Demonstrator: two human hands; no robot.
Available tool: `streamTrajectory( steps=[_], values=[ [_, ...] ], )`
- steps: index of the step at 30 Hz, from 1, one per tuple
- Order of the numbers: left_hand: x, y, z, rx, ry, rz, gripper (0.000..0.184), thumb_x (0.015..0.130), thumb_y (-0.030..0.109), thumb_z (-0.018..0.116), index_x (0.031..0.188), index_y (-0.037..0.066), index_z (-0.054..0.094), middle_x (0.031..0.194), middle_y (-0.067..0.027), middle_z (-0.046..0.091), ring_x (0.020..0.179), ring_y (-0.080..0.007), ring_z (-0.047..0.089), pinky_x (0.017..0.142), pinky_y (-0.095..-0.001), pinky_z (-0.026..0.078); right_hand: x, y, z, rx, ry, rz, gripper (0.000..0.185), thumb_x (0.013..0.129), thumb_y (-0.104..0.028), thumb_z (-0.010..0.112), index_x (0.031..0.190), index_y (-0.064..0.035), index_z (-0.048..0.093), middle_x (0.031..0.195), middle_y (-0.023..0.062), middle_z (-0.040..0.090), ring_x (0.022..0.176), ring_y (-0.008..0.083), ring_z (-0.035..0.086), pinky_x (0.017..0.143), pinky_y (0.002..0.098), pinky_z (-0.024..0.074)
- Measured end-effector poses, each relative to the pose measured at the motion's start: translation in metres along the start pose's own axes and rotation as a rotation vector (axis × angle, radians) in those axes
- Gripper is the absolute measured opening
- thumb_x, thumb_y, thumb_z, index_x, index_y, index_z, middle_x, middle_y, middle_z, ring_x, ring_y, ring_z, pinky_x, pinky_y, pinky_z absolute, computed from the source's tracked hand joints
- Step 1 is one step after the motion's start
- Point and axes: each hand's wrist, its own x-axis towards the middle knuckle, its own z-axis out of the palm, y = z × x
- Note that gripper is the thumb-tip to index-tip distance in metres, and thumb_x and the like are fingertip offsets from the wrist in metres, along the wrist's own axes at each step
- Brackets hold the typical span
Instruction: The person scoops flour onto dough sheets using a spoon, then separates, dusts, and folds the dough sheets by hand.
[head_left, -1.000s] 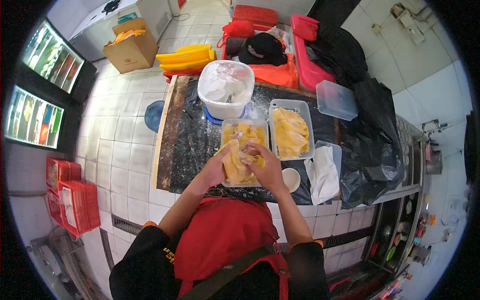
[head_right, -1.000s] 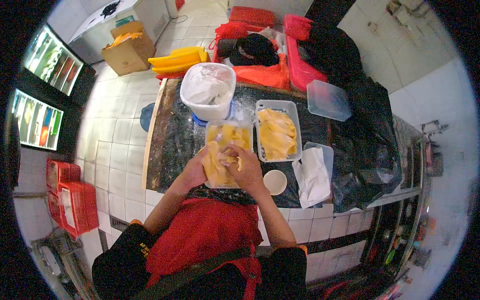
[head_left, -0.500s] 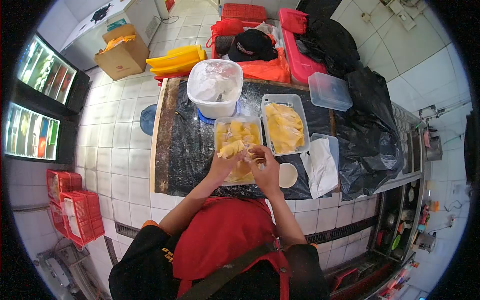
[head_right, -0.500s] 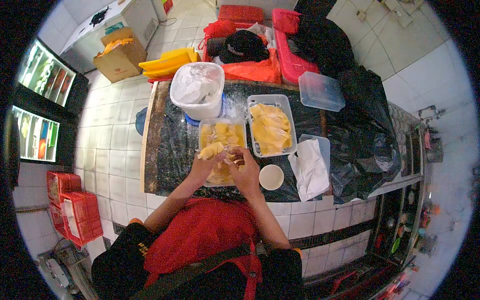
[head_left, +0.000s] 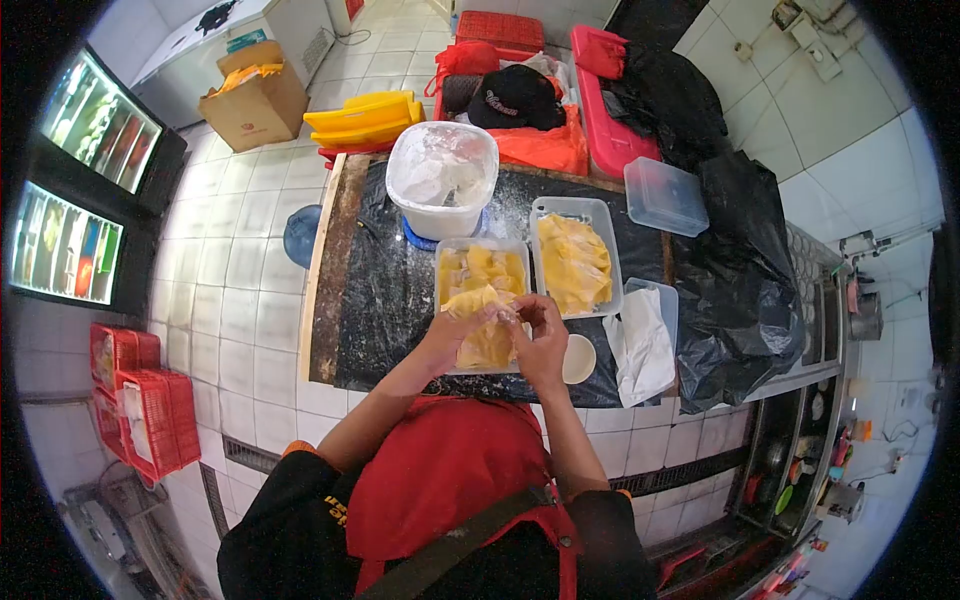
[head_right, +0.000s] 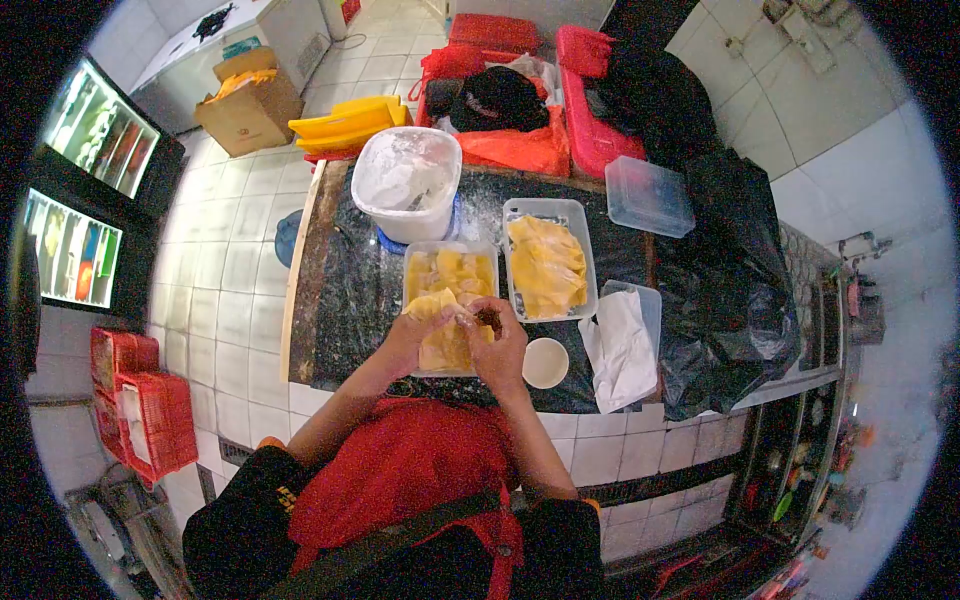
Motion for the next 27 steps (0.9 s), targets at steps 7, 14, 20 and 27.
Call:
streamTrajectory(
  steps=[7,14,20,27],
  values=[
    [0.006,-0.016,-0.014,0.071,0.056,0.055,0.043,0.092,0.012,0.068,0.130,0.001,0.052,0.119,-0.0103,0.064,0.104,-0.0226,0.066,0.089,-0.0397,0.057,-0.012,-0.007,-0.008,-0.051,0.032,0.064,0.033,0.084,0.003,0.071,0.114,-0.0018,0.057,0.104,0.0063,0.063,0.094,0.0140,0.062,0.084,0.0274,0.0502],
    [0.006,0.002,-0.022,-0.004,0.171,-0.008,0.040,0.091,0.011,0.069,0.127,-0.001,0.055,0.117,-0.0117,0.065,0.102,-0.0251,0.067,0.088,-0.0409,0.058,-0.064,0.032,-0.083,-1.158,0.155,-0.023,0.036,0.086,-0.022,0.071,0.118,-0.0081,0.063,0.144,0.0174,0.045,0.133,0.0400,0.040,0.107,0.0487,0.0370],
    [0.011,-0.008,-0.021,0.076,0.259,-0.067,0.040,0.086,0.007,0.073,0.123,0.001,0.058,0.115,-0.0100,0.067,0.099,-0.0212,0.068,0.084,-0.0384,0.059,-0.078,0.032,-0.082,-1.057,0.054,0.107,0.038,0.089,-0.028,0.068,0.123,-0.0119,0.065,0.157,0.0197,0.028,0.141,0.0478,0.025,0.112,0.0600,0.0215],
    [0.004,-0.010,0.003,0.250,0.148,0.083,0.046,0.084,0.001,0.074,0.126,0.001,0.054,0.113,-0.0098,0.067,0.097,-0.0201,0.068,0.083,-0.0346,0.058,-0.019,-0.015,-0.034,-0.637,-0.210,-0.287,0.033,0.092,-0.022,0.063,0.124,-0.0142,0.065,0.157,0.0202,0.029,0.145,0.0395,0.026,0.117,0.0490,0.0203]
  ],
)
